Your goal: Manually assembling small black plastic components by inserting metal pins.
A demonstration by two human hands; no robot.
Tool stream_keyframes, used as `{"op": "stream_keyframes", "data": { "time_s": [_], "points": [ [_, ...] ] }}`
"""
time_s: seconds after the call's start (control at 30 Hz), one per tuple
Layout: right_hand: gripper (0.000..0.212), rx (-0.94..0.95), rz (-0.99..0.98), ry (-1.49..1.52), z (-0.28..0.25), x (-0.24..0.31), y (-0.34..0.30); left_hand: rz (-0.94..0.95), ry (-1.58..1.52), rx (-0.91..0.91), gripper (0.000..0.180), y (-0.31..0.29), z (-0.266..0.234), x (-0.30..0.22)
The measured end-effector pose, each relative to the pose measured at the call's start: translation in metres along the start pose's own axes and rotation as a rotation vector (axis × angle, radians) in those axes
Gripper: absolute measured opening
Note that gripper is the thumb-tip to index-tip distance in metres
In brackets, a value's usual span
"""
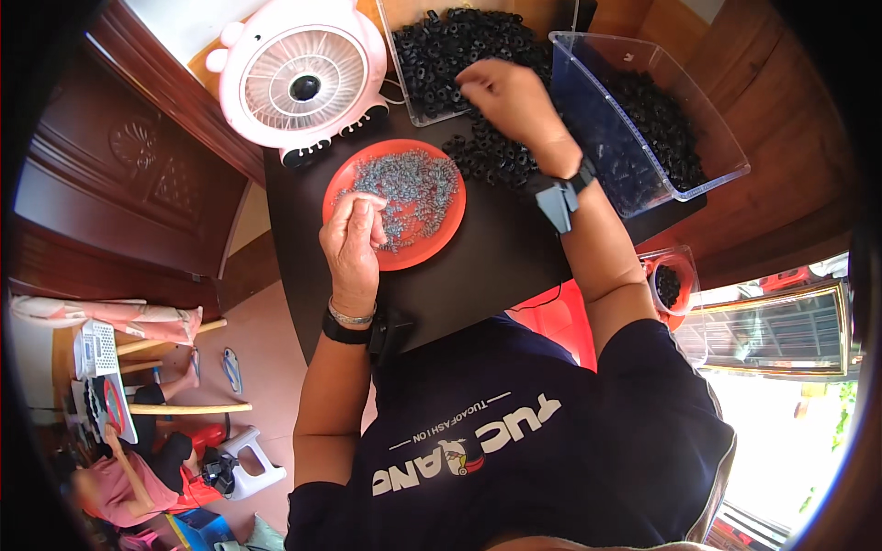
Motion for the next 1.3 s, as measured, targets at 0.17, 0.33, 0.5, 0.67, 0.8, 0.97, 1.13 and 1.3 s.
{"op": "stream_keyframes", "data": {
  "time_s": [0.17,0.33,0.5,0.67,0.8,0.97,1.13,1.3],
  "points": [
    [0.024,0.398,-0.158,-0.118,0.048,-0.012,-0.03,0.015,0.021,0.003,0.026,-0.001,0.0,-0.001],
    [0.019,0.488,-0.157,-0.268,0.056,-0.029,-0.035,0.011,0.022,0.011,0.028,0.001,-0.002,0.002],
    [0.019,0.461,-0.134,-0.31,0.05,-0.035,-0.031,-0.003,0.031,0.011,0.029,0.001,-0.002,0.002],
    [0.022,0.341,0.064,0.092,0.045,-0.023,-0.028,-0.025,0.061,0.021,0.025,0.002,-0.001,0.001],
    [0.022,0.505,0.386,0.847,0.044,0.028,-0.03,-0.084,0.042,0.03,0.02,0.0,0.0,0.005],
    [0.023,0.599,0.323,1.111,0.051,0.081,-0.055,-0.211,-0.001,0.059,0.028,-0.001,0.003,0.014],
    [0.023,0.421,0.012,0.826,0.05,0.095,-0.062,-0.263,-0.112,0.08,0.026,0.002,-0.003,0.019],
    [0.026,0.349,-0.066,0.7,0.052,0.1,-0.065,-0.335,-0.234,0.062,0.023,0.004,-0.006,0.016]
  ]
}}
Point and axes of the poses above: each hand's wrist, its own y-axis towards the middle knuckle, its own z-axis out of the palm, x = y × z, the point moved 3 cm from there along y, towards the middle knuckle, and after that the axes turned 13 degrees about -x, right-handed, at the moved point
